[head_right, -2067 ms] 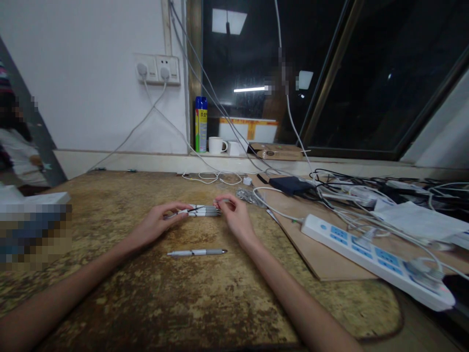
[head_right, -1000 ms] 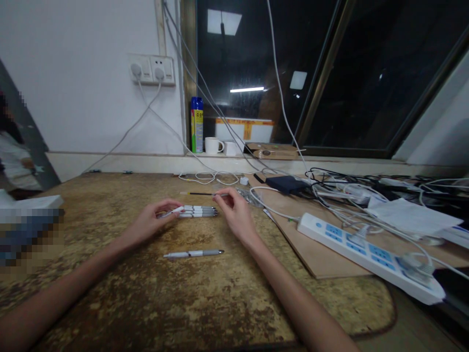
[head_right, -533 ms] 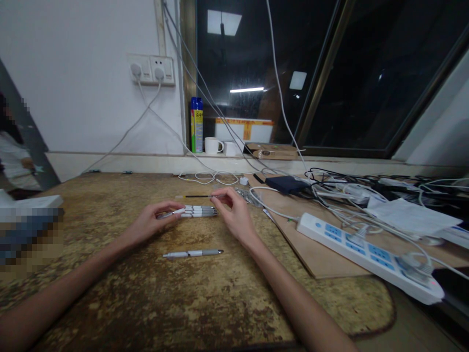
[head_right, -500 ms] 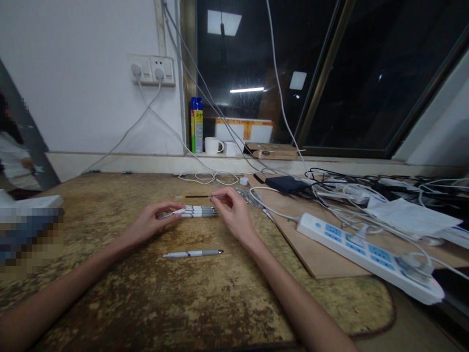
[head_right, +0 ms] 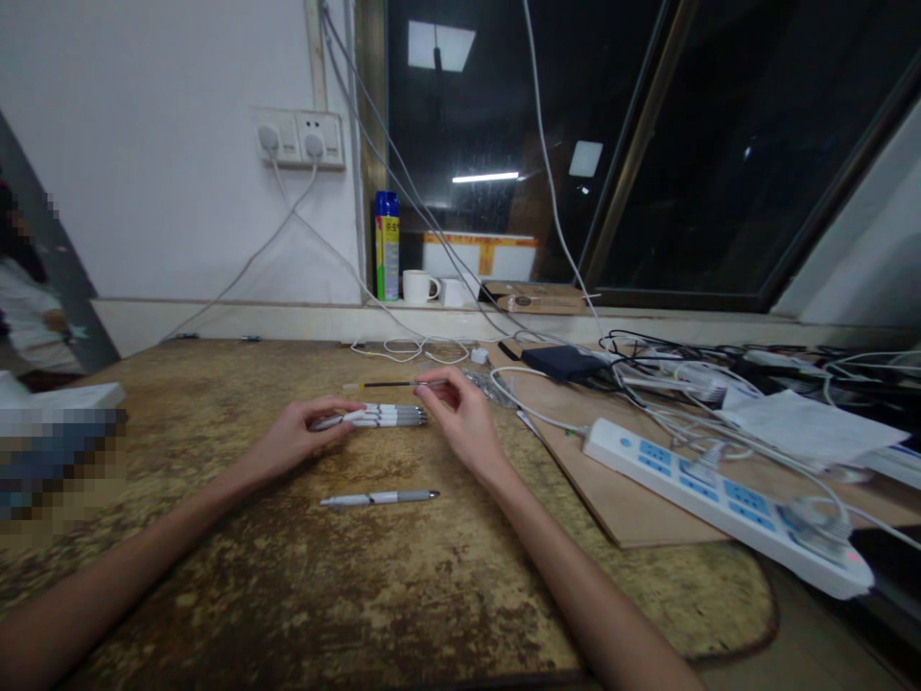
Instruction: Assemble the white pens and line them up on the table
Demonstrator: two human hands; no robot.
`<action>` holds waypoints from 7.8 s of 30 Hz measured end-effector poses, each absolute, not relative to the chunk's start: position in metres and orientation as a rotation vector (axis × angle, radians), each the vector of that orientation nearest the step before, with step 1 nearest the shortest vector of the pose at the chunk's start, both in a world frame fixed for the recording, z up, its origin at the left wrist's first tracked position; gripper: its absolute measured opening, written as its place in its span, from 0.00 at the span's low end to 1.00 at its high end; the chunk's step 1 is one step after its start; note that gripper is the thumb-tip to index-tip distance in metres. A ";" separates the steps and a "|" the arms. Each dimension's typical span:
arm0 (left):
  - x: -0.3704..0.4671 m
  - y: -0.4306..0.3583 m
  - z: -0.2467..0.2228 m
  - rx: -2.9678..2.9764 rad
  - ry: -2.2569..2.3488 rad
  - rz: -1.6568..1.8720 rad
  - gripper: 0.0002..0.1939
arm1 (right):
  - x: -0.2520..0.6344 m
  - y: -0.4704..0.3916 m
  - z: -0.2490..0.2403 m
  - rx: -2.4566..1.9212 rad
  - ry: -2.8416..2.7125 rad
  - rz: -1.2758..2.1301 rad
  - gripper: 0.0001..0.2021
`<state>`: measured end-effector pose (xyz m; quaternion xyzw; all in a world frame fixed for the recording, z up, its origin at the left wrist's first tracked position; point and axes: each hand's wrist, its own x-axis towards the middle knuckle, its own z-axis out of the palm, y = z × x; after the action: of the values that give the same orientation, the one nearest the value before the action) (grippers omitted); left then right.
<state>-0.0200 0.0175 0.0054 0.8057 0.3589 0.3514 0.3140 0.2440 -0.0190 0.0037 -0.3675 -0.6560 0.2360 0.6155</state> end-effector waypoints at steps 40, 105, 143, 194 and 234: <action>-0.020 0.017 0.004 2.113 0.959 0.919 0.17 | 0.243 -0.023 0.006 -0.913 -1.515 0.584 0.17; -0.016 0.008 0.012 2.107 0.945 0.992 0.15 | 0.234 -0.026 -0.005 -1.012 -1.801 0.521 0.13; -0.017 0.010 0.011 2.104 0.976 1.018 0.18 | 0.240 -0.019 -0.002 -0.985 -1.438 0.652 0.18; -0.011 -0.001 0.012 2.099 0.893 0.955 0.15 | 0.218 -0.036 -0.002 -0.991 -1.689 0.836 0.12; -0.012 0.003 0.010 2.122 0.887 0.948 0.14 | 0.224 -0.035 0.000 -1.013 -1.719 0.892 0.12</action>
<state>-0.0118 0.0028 0.0097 0.8078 0.3377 0.3608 0.3213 0.2239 -0.0349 -0.0001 -0.4115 -0.6983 0.3623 0.4602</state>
